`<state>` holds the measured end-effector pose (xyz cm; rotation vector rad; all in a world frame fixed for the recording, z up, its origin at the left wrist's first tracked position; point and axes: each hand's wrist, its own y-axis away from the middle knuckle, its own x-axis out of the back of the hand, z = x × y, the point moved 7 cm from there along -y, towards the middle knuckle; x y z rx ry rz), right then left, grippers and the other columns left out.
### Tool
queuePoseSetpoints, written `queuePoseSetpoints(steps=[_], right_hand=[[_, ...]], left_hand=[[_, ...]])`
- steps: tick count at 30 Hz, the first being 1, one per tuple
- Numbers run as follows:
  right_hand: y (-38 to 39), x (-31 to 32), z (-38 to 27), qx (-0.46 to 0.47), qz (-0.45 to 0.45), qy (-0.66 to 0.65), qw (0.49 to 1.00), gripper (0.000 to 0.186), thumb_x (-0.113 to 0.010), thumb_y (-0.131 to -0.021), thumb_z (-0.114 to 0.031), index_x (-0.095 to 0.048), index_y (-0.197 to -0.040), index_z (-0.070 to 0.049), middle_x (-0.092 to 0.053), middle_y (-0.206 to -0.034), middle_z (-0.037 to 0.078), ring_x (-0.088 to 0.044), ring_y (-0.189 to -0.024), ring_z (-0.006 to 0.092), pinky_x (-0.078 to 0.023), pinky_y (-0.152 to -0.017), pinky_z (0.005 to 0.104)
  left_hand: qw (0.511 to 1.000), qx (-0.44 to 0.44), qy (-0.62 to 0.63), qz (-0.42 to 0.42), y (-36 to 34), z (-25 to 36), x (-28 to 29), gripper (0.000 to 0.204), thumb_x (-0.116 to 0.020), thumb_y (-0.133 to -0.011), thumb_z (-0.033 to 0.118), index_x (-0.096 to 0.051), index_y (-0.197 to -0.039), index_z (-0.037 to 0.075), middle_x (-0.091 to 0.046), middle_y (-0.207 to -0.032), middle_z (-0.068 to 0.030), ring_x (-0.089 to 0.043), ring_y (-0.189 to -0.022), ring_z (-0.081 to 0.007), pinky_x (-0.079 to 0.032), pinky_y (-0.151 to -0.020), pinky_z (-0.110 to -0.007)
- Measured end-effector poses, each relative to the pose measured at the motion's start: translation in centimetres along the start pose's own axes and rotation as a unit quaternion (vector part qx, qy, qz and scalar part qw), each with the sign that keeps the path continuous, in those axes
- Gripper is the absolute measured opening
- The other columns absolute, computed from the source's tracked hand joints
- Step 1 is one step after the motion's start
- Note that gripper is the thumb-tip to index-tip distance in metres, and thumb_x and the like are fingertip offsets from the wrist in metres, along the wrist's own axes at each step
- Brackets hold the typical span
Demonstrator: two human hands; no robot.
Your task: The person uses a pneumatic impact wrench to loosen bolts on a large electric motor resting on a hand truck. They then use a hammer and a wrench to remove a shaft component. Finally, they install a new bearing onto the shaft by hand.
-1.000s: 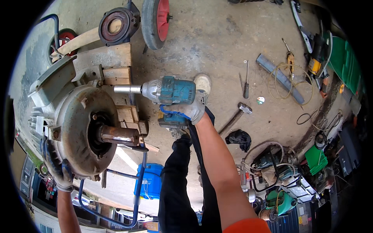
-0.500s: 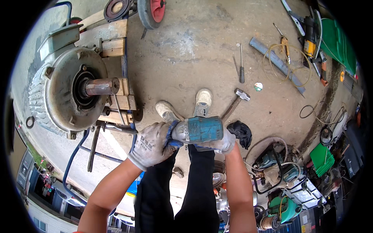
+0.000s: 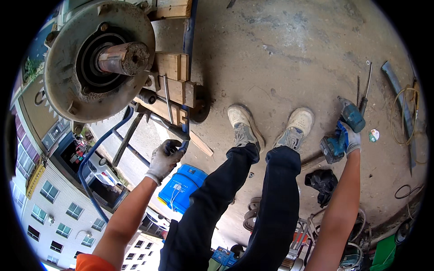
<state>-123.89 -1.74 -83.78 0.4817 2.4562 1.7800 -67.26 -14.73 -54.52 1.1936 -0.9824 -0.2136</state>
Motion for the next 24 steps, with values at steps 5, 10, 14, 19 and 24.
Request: queuePoseSetpoints(steps=[5,10,14,19,24], right_hand=[[-0.4,7.3,-0.6,0.038,0.252,0.319,0.913,0.056,-0.068,-0.081,-0.040,-0.060,-0.117,0.002,-0.065,-0.110,0.019,-0.064,-0.099,0.0311,-0.049,-0.085,0.0389],[4.2,3.6,-0.6,0.069,0.174,0.302,0.935,0.048,-0.064,-0.086,-0.034,-0.061,-0.116,0.003,-0.065,-0.113,0.019,-0.062,-0.104,0.0294,-0.047,-0.090,0.0361],[10.9,-2.8,-3.1,0.159,0.093,0.326,0.927,0.041,-0.066,-0.086,-0.031,-0.063,-0.112,0.001,-0.066,-0.106,0.019,-0.063,-0.098,0.0311,-0.048,-0.088,0.0372],[20.3,-14.1,-7.2,0.154,-0.026,0.200,0.967,0.030,-0.064,-0.089,-0.021,-0.063,-0.111,-0.001,-0.068,-0.104,0.014,-0.065,-0.093,0.0216,-0.050,-0.084,0.0322],[31.9,-30.3,-10.7,0.185,-0.252,0.085,0.946,0.030,-0.058,-0.094,-0.014,-0.057,-0.119,0.003,-0.068,-0.098,0.011,-0.064,-0.086,0.0163,-0.051,-0.077,0.0259]], left_hand=[[0.964,0.146,0.214,0.063,-6.2,-9.9,5.6,0.027,-0.064,-0.089,0.031,-0.065,-0.104,0.008,-0.065,-0.079,-0.0025,-0.047,-0.047,-0.0083,-0.039,-0.041,-0.022],[0.909,0.195,0.363,0.053,-13.2,-15.1,1.6,0.020,-0.060,-0.089,0.026,-0.063,-0.090,0.007,-0.059,-0.065,-0.0067,-0.047,-0.041,-0.0148,-0.040,-0.037,-0.027],[0.912,0.197,0.333,0.140,-13.8,-14.7,1.2,0.019,-0.063,-0.088,0.025,-0.062,-0.085,0.006,-0.052,-0.057,-0.0030,-0.045,-0.040,-0.0163,-0.038,-0.037,-0.029],[0.895,0.101,0.420,0.110,-7.6,-15.2,2.8,0.018,-0.062,-0.088,0.024,-0.063,-0.093,0.007,-0.054,-0.064,-0.0036,-0.049,-0.046,-0.0151,-0.041,-0.041,-0.028],[0.745,0.027,0.651,-0.145,7.7,-8.6,2.5,0.027,-0.056,-0.090,0.017,-0.058,-0.113,0.003,-0.061,-0.084,-0.0057,-0.054,-0.059,-0.0085,-0.043,-0.050,-0.020]])
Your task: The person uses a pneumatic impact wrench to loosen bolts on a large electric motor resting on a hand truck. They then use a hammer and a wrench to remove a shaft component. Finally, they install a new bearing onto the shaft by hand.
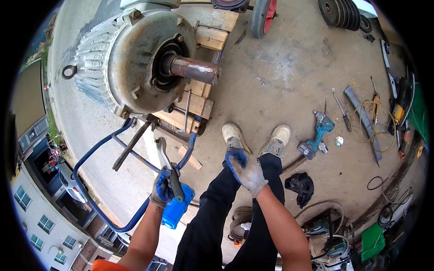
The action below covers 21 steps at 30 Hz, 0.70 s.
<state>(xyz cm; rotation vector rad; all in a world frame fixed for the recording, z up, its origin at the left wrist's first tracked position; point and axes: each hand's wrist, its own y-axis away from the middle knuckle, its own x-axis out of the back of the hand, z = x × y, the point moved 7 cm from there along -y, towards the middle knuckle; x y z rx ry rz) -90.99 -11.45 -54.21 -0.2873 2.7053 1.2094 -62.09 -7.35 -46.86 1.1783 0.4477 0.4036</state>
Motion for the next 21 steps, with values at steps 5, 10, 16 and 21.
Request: queuePoseSetpoints(steps=[5,10,16,21], right_hand=[[1.0,-11.3,-4.3,-0.052,-0.105,-0.403,0.908,0.030,-0.059,-0.094,-0.011,-0.051,-0.119,0.003,-0.064,-0.099,0.014,-0.066,-0.088,0.0219,-0.057,-0.076,0.0335],[5.0,-5.2,-8.8,-0.032,-0.021,-0.337,0.941,0.026,-0.055,-0.096,-0.010,-0.051,-0.120,-0.003,-0.063,-0.085,0.006,-0.054,-0.058,0.0081,-0.047,-0.052,0.0226],[8.4,-0.1,-15.6,0.016,0.010,-0.071,0.997,0.059,-0.057,-0.091,-0.005,-0.034,-0.145,-0.005,-0.064,-0.095,0.007,-0.055,-0.069,0.0068,-0.048,-0.061,0.0231],[10.5,0.4,-20.0,0.183,0.011,0.124,0.975,0.063,-0.063,-0.080,0.000,-0.042,-0.140,-0.001,-0.062,-0.112,0.020,-0.067,-0.088,0.0277,-0.053,-0.078,0.0332]], left_hand=[[0.972,0.114,-0.039,-0.201,6.6,-4.2,-9.3,0.036,-0.060,-0.089,0.015,-0.053,-0.121,0.001,-0.064,-0.095,-0.0093,-0.056,-0.067,-0.0085,-0.046,-0.060,-0.022],[0.957,0.138,-0.173,-0.189,6.8,-4.6,-11.5,0.032,-0.067,-0.085,0.009,-0.059,-0.116,0.002,-0.064,-0.088,-0.0039,-0.059,-0.070,-0.0109,-0.046,-0.055,-0.023],[0.975,-0.029,-0.191,-0.111,7.4,3.5,-14.1,0.026,-0.062,-0.090,0.007,-0.059,-0.115,-0.001,-0.065,-0.096,-0.0096,-0.062,-0.075,-0.0151,-0.052,-0.066,-0.026],[0.938,-0.091,-0.280,-0.182,11.1,5.0,-19.3,0.029,-0.064,-0.085,0.008,-0.059,-0.112,0.001,-0.061,-0.088,-0.0022,-0.054,-0.076,-0.0082,-0.044,-0.066,-0.021]])
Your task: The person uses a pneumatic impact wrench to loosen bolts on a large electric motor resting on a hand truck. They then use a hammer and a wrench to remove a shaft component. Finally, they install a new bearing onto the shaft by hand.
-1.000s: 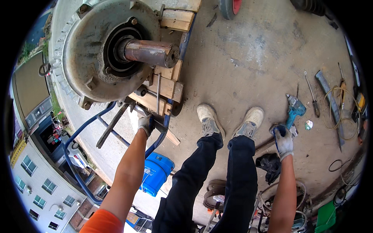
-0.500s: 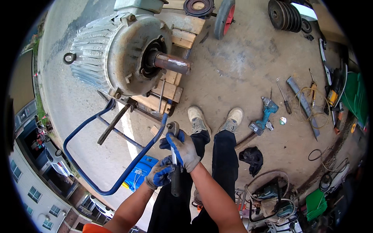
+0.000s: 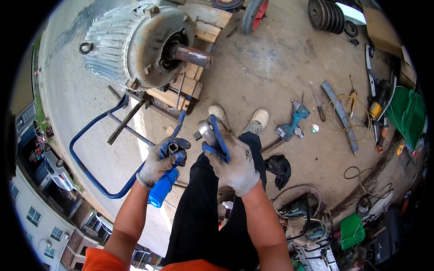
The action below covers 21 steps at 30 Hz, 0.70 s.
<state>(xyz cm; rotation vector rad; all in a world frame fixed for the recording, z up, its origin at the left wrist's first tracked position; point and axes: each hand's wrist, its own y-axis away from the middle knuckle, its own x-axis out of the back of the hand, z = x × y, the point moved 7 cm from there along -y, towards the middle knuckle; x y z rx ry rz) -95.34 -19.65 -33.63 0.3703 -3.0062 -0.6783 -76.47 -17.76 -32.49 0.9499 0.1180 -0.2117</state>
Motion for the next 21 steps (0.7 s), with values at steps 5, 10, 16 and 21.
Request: queuePoseSetpoints(steps=[5,10,16,21], right_hand=[[0.7,-1.4,-1.0,0.030,-0.074,0.147,0.986,0.065,-0.067,-0.075,-0.010,-0.045,-0.136,0.001,-0.057,-0.123,0.027,-0.064,-0.096,0.0402,-0.054,-0.082,0.0401],[1.7,-2.0,-2.2,0.075,-0.008,0.162,0.984,0.065,-0.065,-0.074,-0.006,-0.044,-0.135,0.004,-0.061,-0.107,0.027,-0.065,-0.089,0.0384,-0.053,-0.077,0.0383],[1.7,-4.8,-2.7,0.053,0.006,0.206,0.977,0.066,-0.064,-0.075,-0.003,-0.041,-0.135,0.007,-0.057,-0.116,0.032,-0.062,-0.099,0.0418,-0.052,-0.083,0.0399],[1.3,-8.0,-3.1,0.032,-0.001,0.185,0.982,0.066,-0.062,-0.081,-0.013,-0.036,-0.136,0.012,-0.057,-0.113,0.033,-0.063,-0.094,0.0419,-0.053,-0.081,0.0408]], left_hand=[[0.991,0.079,-0.101,0.045,1.3,1.3,-1.4,0.031,-0.064,-0.083,0.006,-0.058,-0.113,0.000,-0.060,-0.083,-0.0009,-0.050,-0.070,-0.0053,-0.042,-0.061,-0.020],[0.968,0.051,-0.242,0.035,1.4,2.1,-1.2,0.036,-0.070,-0.084,0.014,-0.058,-0.115,0.001,-0.060,-0.074,-0.0021,-0.054,-0.061,-0.0071,-0.045,-0.055,-0.023],[0.964,0.097,-0.247,-0.023,0.7,3.2,0.3,0.031,-0.070,-0.081,0.016,-0.062,-0.104,-0.002,-0.061,-0.068,-0.0073,-0.059,-0.057,-0.0128,-0.048,-0.056,-0.030],[0.883,0.034,-0.467,-0.037,-0.6,5.9,2.4,0.021,-0.070,-0.077,0.017,-0.063,-0.090,0.002,-0.059,-0.061,-0.0055,-0.058,-0.054,-0.0129,-0.046,-0.052,-0.029]])
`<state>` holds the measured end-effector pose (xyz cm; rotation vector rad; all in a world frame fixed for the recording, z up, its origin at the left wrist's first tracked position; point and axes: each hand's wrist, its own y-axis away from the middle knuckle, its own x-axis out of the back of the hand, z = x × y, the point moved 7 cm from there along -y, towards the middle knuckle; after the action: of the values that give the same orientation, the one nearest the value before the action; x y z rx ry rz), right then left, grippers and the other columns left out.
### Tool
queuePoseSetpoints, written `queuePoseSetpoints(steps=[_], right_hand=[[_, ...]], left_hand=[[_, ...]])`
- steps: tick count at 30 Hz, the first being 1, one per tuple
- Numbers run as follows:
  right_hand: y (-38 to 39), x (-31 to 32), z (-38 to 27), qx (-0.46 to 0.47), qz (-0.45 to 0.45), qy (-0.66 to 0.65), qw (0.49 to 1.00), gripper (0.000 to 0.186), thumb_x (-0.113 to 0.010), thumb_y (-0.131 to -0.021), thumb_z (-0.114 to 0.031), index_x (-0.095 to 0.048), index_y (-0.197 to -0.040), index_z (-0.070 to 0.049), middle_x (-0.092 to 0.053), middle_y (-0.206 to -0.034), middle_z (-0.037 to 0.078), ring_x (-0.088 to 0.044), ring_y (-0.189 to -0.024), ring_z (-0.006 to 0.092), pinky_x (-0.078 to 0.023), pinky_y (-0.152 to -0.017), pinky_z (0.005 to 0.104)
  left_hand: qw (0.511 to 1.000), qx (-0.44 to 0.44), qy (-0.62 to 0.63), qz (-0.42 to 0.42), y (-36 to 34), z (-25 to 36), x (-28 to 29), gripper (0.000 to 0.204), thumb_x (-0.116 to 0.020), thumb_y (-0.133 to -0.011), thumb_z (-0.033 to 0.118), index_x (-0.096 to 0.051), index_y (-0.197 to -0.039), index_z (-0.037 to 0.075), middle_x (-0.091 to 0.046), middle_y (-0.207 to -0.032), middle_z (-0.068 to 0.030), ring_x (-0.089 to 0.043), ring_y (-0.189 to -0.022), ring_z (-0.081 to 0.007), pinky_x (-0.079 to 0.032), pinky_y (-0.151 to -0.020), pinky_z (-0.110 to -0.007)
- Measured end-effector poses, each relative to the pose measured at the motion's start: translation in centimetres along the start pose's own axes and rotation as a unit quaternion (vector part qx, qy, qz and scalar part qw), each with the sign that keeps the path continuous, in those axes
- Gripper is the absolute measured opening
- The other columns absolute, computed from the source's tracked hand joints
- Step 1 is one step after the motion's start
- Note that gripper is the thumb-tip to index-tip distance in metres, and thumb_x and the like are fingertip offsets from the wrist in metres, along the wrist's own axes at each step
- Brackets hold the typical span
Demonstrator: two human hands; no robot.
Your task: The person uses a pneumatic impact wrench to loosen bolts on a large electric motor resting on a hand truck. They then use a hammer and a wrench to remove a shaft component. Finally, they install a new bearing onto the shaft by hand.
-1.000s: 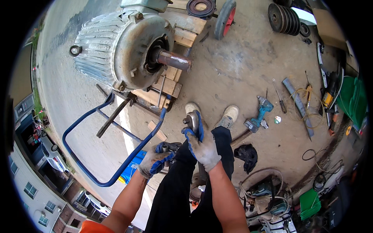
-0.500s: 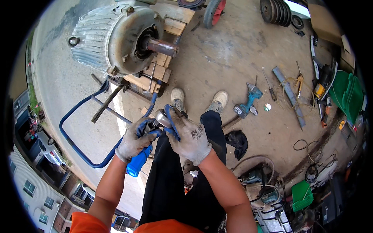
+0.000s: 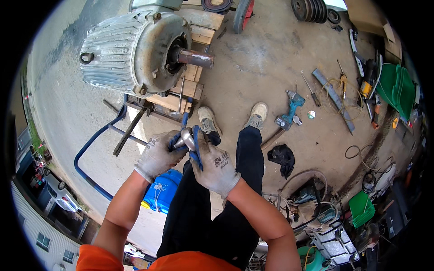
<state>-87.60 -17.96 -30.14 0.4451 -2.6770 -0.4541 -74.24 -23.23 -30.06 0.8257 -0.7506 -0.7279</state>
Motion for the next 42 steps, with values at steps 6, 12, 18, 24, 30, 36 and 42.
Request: queuePoseSetpoints(steps=[6,12,18,24,30,36,42], right_hand=[[-0.6,-5.0,2.3,-0.273,-0.013,-0.388,0.880,0.046,-0.063,-0.090,-0.011,-0.045,-0.131,-0.001,-0.061,-0.087,0.007,-0.056,-0.068,0.0115,-0.048,-0.060,0.0262],[-3.4,-11.9,5.7,-0.255,0.150,-0.478,0.827,0.017,-0.056,-0.092,-0.004,-0.057,-0.109,0.000,-0.058,-0.081,0.002,-0.053,-0.066,0.0075,-0.044,-0.058,0.0230],[-7.5,-13.7,5.7,-0.223,0.206,-0.387,0.871,0.017,-0.056,-0.090,-0.001,-0.058,-0.107,0.001,-0.060,-0.082,0.003,-0.054,-0.071,0.0104,-0.047,-0.066,0.0261],[-9.7,-15.9,6.7,-0.197,0.265,-0.328,0.885,0.014,-0.056,-0.091,-0.005,-0.057,-0.103,0.001,-0.059,-0.078,0.006,-0.055,-0.067,0.0121,-0.047,-0.063,0.0287],[-9.8,-15.4,7.4,-0.162,0.305,-0.172,0.922,0.019,-0.057,-0.086,-0.005,-0.054,-0.104,0.001,-0.061,-0.085,0.017,-0.063,-0.078,0.0312,-0.048,-0.071,0.0389],[-8.9,-13.9,5.9,-0.252,0.274,-0.153,0.916,0.023,-0.060,-0.082,-0.006,-0.056,-0.104,0.001,-0.061,-0.086,0.021,-0.062,-0.080,0.0385,-0.049,-0.073,0.0432],[-8.2,-13.4,4.1,-0.249,0.249,-0.069,0.933,0.026,-0.062,-0.083,-0.012,-0.057,-0.106,0.000,-0.063,-0.090,0.022,-0.063,-0.083,0.0390,-0.049,-0.072,0.0444]], left_hand=[[0.992,0.065,-0.039,-0.100,-1.9,-1.4,3.9,0.038,-0.071,-0.076,0.025,-0.064,-0.106,0.003,-0.063,-0.064,-0.0077,-0.062,-0.056,-0.0174,-0.051,-0.059,-0.031],[0.869,-0.336,-0.110,0.345,-3.8,3.7,19.2,0.036,-0.067,-0.084,0.023,-0.064,-0.117,0.009,-0.059,-0.114,-0.0188,-0.059,-0.104,-0.0327,-0.048,-0.090,-0.041],[0.777,-0.245,-0.394,0.426,-11.4,-1.2,25.4,0.069,-0.062,-0.079,0.056,-0.045,-0.140,0.030,-0.042,-0.145,-0.0116,-0.035,-0.135,-0.0338,-0.018,-0.115,-0.050],[0.771,-0.277,-0.371,0.438,-11.6,-0.4,25.3,0.067,-0.063,-0.079,0.056,-0.047,-0.138,0.030,-0.045,-0.143,-0.0093,-0.037,-0.134,-0.0319,-0.019,-0.115,-0.050],[0.778,-0.349,-0.296,0.431,-11.1,-1.3,26.0,0.063,-0.065,-0.079,0.051,-0.052,-0.135,0.026,-0.048,-0.140,-0.0099,-0.039,-0.133,-0.0326,-0.019,-0.114,-0.050],[0.774,-0.438,-0.011,0.457,-3.1,-4.0,22.7,0.028,-0.059,-0.090,0.017,-0.064,-0.111,-0.003,-0.063,-0.109,-0.0163,-0.059,-0.105,-0.0273,-0.046,-0.092,-0.036],[0.962,-0.119,0.223,0.107,-1.4,-17.5,5.3,0.054,-0.060,-0.086,0.009,-0.043,-0.137,0.003,-0.048,-0.134,-0.0162,-0.049,-0.123,-0.0266,-0.039,-0.103,-0.036]])
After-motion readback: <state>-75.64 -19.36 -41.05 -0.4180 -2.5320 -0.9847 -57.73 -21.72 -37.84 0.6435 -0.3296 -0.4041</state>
